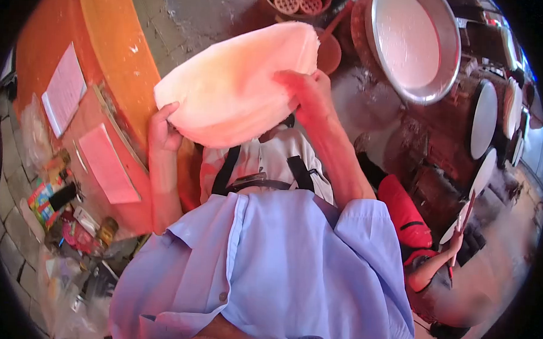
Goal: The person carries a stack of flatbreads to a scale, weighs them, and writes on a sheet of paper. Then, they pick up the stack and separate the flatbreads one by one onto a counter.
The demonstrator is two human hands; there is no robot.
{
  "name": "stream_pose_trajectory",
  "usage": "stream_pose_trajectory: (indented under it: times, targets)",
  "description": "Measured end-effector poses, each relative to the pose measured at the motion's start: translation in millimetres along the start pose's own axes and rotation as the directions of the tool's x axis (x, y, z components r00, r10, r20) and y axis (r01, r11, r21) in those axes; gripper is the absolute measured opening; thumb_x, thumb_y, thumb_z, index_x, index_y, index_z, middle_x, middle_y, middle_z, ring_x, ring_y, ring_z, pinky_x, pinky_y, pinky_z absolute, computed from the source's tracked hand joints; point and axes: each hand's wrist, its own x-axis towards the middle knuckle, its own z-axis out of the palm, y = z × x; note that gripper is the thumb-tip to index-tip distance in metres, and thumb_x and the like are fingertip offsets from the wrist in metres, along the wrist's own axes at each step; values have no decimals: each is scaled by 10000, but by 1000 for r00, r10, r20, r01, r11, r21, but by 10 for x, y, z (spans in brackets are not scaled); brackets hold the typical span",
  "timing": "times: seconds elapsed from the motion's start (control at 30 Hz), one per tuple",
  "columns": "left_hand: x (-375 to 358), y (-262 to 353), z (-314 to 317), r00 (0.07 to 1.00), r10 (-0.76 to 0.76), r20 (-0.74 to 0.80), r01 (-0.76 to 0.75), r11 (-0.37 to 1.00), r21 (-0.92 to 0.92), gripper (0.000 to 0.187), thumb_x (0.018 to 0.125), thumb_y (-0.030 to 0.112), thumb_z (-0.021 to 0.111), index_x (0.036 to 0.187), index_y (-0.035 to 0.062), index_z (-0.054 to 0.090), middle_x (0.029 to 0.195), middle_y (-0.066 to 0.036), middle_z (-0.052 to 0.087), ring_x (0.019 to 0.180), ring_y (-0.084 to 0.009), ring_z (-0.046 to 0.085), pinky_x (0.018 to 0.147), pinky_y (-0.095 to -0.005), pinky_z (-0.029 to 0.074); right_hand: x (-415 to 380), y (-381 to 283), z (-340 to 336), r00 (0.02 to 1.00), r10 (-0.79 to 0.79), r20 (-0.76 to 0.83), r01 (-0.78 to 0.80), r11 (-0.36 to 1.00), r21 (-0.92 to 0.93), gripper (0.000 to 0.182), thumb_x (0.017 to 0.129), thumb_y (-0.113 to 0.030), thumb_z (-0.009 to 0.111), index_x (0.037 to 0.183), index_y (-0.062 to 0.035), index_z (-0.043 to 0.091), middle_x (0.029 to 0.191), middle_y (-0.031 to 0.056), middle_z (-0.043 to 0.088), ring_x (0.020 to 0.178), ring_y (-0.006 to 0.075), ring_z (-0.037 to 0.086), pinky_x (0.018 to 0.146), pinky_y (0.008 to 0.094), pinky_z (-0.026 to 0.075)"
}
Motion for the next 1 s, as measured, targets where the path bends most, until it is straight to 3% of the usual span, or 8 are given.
stream_pose_trajectory:
  times: [0.07,0.2,0.27,0.4,0.43,0.67,0.87,1.0]
  targets:
    - [312,307,148,998,52,18,-52,999,-14,460,782,42,599,1227,-31,508,1151,-130,607,1057,-248,586,926,-370,469,241,-314,413,1000,-19,-8,19,1000,7,188,715,-34,700,880,43,652,796,73,662,647,143,629,562,255,483]
    - [684,1033,431,994,106,8,-106,994,-2,473,776,26,594,1235,-41,499,1153,-136,603,1062,-254,581,942,-373,457,1009,-710,798,998,46,41,-39,986,-164,187,718,-13,688,889,51,648,806,87,666,684,164,648,606,276,512]
    - [953,1385,598,996,90,-10,-89,996,29,480,773,16,591,1239,-45,494,1162,-137,599,1073,-255,576,947,-374,454,1212,-871,1089,999,13,36,-15,999,40,182,716,-4,685,885,52,649,806,93,668,691,173,653,617,282,521]
    - [1505,2077,1098,995,94,16,-95,992,87,488,779,19,589,1252,-35,486,1176,-128,591,1071,-255,576,947,-371,458,1752,-1380,1402,999,13,50,-17,997,71,282,743,7,650,1010,86,610,898,142,669,760,212,669,708,306,548]
    - [1643,2228,1225,996,90,15,-92,990,108,494,779,21,591,1258,-31,482,1182,-126,588,1077,-255,572,948,-372,457,1880,-1490,1527,999,-13,36,7,987,163,276,740,13,654,1004,81,614,902,137,669,768,209,668,715,304,545]
    - [2726,3183,2282,997,69,-39,-57,967,247,572,780,32,588,1324,2,416,1243,-139,547,1146,-286,530,986,-421,439,3280,-2300,1946,1000,3,-3,-3,976,217,276,711,33,667,980,84,629,875,109,670,729,189,657,688,299,540]
    - [3484,3959,3220,995,-70,-71,90,940,330,542,805,53,577,1324,19,426,1255,-143,552,1153,-305,535,988,-453,445,3813,-3324,2269,998,-1,-56,21,934,356,272,683,35,668,948,85,634,884,129,667,754,202,654,695,302,526]
    - [4211,4265,4114,993,-114,29,95,924,371,525,803,52,585,1306,4,442,1233,-152,565,1141,-307,544,985,-456,446,4328,-4054,2194,990,-59,-129,108,903,416,283,687,40,657,962,96,617,889,138,661,763,209,652,703,312,527]
